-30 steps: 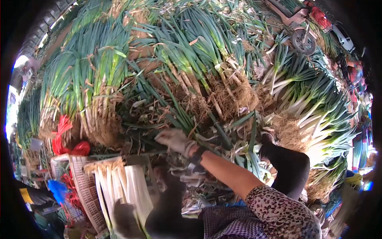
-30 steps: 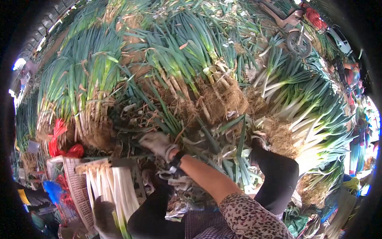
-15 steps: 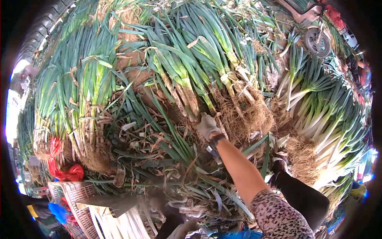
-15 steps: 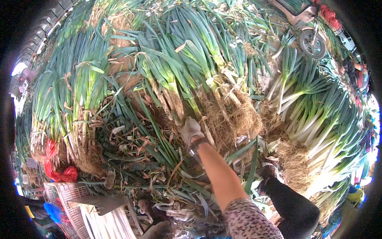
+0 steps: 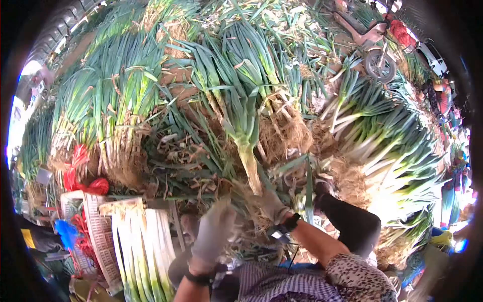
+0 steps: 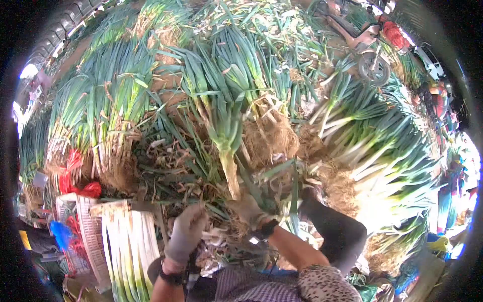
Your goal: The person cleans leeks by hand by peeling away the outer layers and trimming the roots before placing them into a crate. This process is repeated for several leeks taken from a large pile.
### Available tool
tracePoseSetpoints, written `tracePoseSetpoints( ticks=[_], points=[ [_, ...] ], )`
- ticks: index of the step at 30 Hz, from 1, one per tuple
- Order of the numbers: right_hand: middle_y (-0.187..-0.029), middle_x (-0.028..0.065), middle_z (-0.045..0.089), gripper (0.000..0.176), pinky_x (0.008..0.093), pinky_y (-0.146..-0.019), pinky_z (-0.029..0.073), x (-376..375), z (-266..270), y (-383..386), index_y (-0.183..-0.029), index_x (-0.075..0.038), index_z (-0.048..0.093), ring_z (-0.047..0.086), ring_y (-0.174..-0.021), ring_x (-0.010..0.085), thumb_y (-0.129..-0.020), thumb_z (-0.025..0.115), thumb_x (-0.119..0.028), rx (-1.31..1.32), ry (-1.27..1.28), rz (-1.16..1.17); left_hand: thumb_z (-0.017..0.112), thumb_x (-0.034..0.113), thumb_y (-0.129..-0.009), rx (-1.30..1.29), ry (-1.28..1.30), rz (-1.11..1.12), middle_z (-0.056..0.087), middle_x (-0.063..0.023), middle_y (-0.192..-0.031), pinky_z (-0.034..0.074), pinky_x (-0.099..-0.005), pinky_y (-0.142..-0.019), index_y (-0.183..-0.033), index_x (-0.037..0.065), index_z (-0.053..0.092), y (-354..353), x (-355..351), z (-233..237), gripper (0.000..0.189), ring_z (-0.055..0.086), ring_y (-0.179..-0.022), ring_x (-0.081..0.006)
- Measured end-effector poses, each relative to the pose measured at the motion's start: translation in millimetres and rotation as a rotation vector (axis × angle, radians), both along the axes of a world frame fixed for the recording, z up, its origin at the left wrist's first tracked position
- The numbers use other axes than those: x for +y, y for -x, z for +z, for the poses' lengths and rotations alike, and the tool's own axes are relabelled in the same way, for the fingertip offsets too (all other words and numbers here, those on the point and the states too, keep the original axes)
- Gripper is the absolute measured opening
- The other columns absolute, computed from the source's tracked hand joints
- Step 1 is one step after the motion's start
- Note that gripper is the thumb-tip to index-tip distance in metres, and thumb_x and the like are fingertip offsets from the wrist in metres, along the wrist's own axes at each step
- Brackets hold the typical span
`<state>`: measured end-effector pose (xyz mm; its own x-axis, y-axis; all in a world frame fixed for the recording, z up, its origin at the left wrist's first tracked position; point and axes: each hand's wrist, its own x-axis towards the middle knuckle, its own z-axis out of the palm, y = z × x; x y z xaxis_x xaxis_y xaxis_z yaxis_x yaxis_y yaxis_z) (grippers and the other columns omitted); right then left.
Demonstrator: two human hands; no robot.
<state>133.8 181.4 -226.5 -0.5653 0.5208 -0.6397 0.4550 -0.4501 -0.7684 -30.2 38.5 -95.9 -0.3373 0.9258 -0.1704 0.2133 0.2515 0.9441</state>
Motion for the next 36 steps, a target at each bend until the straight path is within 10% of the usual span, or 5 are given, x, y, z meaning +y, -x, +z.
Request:
tracePoseSetpoints(
  ticks=[8,18,24,27,36],
  points=[
    [-0.081,0.0021,0.064,0.053,0.0262,-0.054,0.05,-84.8,143.0,-106.3,-0.135,-0.004,0.047,0.057,-0.062,0.0099,-0.088,0.068,-0.011,-0.011,-0.179,0.341,0.062,0.037,-0.093,-1.117,-0.339,0.335,0.058,-0.0134,-0.127,0.054,-0.0413,-0.087,-0.132,0.002,0.049,32.0,31.6,-6.1,0.054,0.064,-0.1,-0.0243],
    [-0.082,0.0032,0.062,0.034,0.0268,-0.054,0.046,-39.4,123.1,122.6,-0.112,-0.002,0.061,0.058,-0.07,0.0107,-0.082,0.072,-0.015,0.766,-0.263,-0.177,0.052,0.03,-0.101,-0.791,-0.538,0.495,0.067,-0.0066,-0.087,0.05,-0.0269,-0.06,-0.102,-0.002,0.064,46.8,9.6,-2.9,0.035,0.061,-0.07,-0.0115],
    [-0.096,0.0113,0.064,0.033,0.0369,-0.075,0.049,-51.4,53.5,27.3,-0.119,-0.006,0.059,0.063,-0.086,0.0252,-0.087,0.063,-0.016,-0.039,-0.345,-0.088,0.054,0.024,-0.099,-0.789,-0.697,0.627,0.066,-0.0177,-0.104,0.055,-0.036,-0.078,-0.122,-0.008,0.052,69.0,-4.3,9.0,0.039,0.066,-0.09,-0.0257],
    [-0.11,0.021,0.066,0.045,0.0453,-0.087,0.048,-55.5,-20.6,-65.5,-0.127,-0.006,0.055,0.064,-0.099,0.0384,-0.085,0.062,-0.018,-0.482,-0.896,0.593,0.054,0.026,-0.1,-0.814,-0.62,0.636,0.066,-0.0167,-0.102,0.056,-0.0361,-0.077,-0.12,-0.007,0.053,71.4,-10.9,-7.1,0.039,0.066,-0.086,-0.0252],
    [-0.124,0.0164,0.059,0.05,0.0348,-0.094,0.048,-47.1,153.9,68.2,-0.121,-0.006,0.058,0.055,-0.119,0.0249,-0.077,0.078,-0.02,0.108,-0.882,0.343,0.052,0.033,-0.101,-0.316,-0.416,0.535,0.067,-0.0048,-0.092,0.05,-0.028,-0.065,-0.106,-0.001,0.065,63.6,14.4,-32.9,0.037,0.061,-0.075,-0.0131]
  ],
)
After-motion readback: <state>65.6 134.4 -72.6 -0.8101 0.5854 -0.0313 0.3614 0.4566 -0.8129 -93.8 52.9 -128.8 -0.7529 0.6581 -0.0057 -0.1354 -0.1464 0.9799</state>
